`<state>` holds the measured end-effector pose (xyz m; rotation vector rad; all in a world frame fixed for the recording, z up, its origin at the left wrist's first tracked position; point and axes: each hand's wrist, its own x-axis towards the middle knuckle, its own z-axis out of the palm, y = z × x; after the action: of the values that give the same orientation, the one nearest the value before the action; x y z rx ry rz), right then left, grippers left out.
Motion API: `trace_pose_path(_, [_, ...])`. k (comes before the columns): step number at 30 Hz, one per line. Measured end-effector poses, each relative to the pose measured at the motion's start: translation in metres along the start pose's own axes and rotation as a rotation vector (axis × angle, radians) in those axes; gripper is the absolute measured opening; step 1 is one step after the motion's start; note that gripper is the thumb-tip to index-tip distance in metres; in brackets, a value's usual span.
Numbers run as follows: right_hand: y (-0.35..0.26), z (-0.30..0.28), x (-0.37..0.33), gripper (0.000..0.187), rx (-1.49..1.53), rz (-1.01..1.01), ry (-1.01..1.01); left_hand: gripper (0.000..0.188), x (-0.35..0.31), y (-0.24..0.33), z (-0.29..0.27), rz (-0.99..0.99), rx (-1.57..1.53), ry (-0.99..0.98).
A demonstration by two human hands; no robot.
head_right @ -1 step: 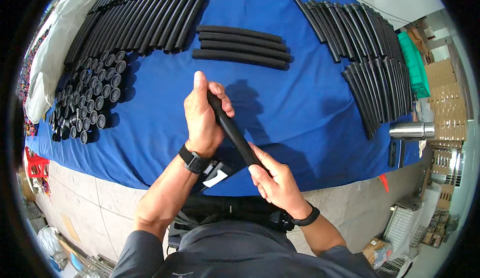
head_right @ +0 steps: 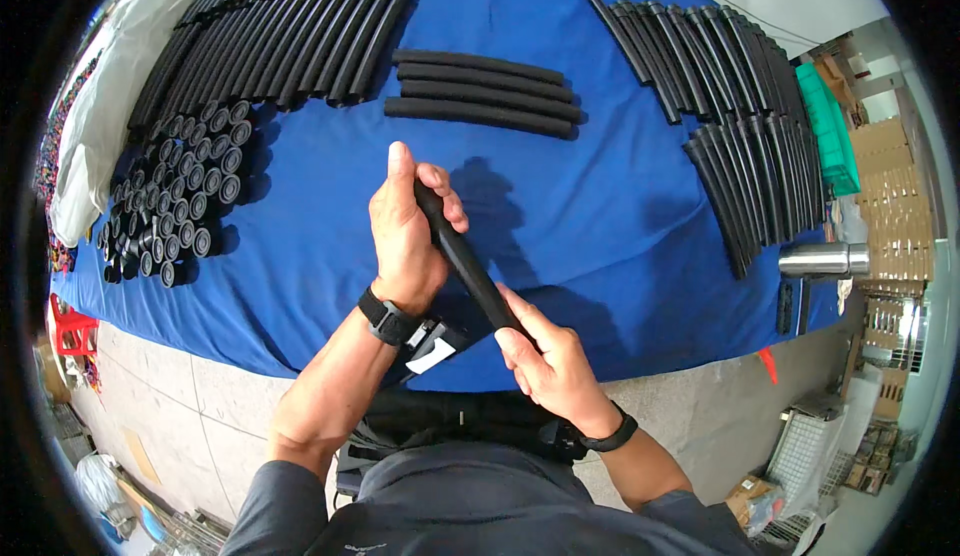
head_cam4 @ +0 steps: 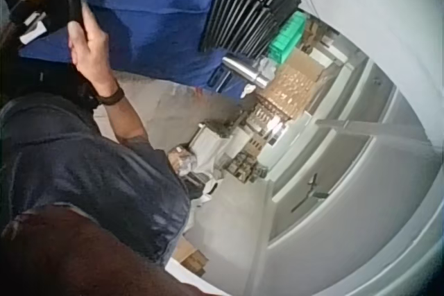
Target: The person repeatedly picks up a black cylindrical pipe and a smaller black cap from a blue-covered table, inserts the cap into the pipe's end, and places the assembled unit back on the table. The person handles the items one at a time, repeating the same insertion and placement sequence throughout the clip.
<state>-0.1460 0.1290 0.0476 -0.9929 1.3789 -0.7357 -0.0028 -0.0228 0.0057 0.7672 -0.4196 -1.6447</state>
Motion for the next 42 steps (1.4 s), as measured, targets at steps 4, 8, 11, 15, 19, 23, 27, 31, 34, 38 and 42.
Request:
trace_pose_path(4, [0.014, 0.009, 0.004, 0.053, -0.272, -0.215, 0.102, 0.051, 0.004, 0.0, -0.004, -0.003, -0.02, 0.024])
trace_pose_path(8, [0.009, 0.01, 0.004, 0.053, -0.412, -0.261, 0.118, 0.05, 0.003, 0.002, -0.003, -0.015, 0.02, 0.068])
trace_pose_path(11, [0.005, 0.008, 0.004, 0.052, -0.471, -0.336, 0.138, 0.057, 0.007, -0.002, -0.011, -0.016, 0.008, -0.021])
trace_pose_path(15, [-0.001, -0.008, 0.005, 0.054, -0.598, -0.452, 0.173, 0.07, 0.007, 0.012, 0.002, -0.158, -0.233, 0.007])
trace_pose_path(19, [-0.009, -0.022, 0.0, 0.057, -0.464, -0.192, 0.043, 0.069, 0.014, 0.018, -0.002, -0.239, -0.206, 0.017])
trace_pose_path(23, [-0.004, -0.02, 0.0, 0.065, -0.409, -0.084, -0.059, 0.059, 0.008, 0.01, -0.009, -0.162, -0.179, 0.002])
trace_pose_path(27, [0.011, -0.007, 0.004, 0.069, -0.555, -0.458, 0.045, 0.061, 0.007, 0.01, -0.008, -0.129, -0.168, 0.065])
trace_pose_path(31, [0.014, -0.003, 0.006, 0.071, -0.591, -0.491, 0.07, 0.062, 0.009, 0.011, -0.011, -0.134, -0.155, 0.062])
trace_pose_path(34, [0.021, -0.004, 0.005, 0.072, -0.677, -0.521, 0.098, 0.061, 0.011, 0.01, -0.012, -0.164, -0.168, 0.065])
trace_pose_path(38, [0.024, -0.006, 0.006, 0.074, -0.74, -0.575, 0.147, 0.059, 0.013, 0.008, -0.016, -0.144, -0.165, 0.027])
trace_pose_path(42, [0.021, -0.005, 0.005, 0.077, -0.917, -0.564, 0.177, 0.052, 0.007, 0.015, -0.003, -0.131, -0.131, 0.091])
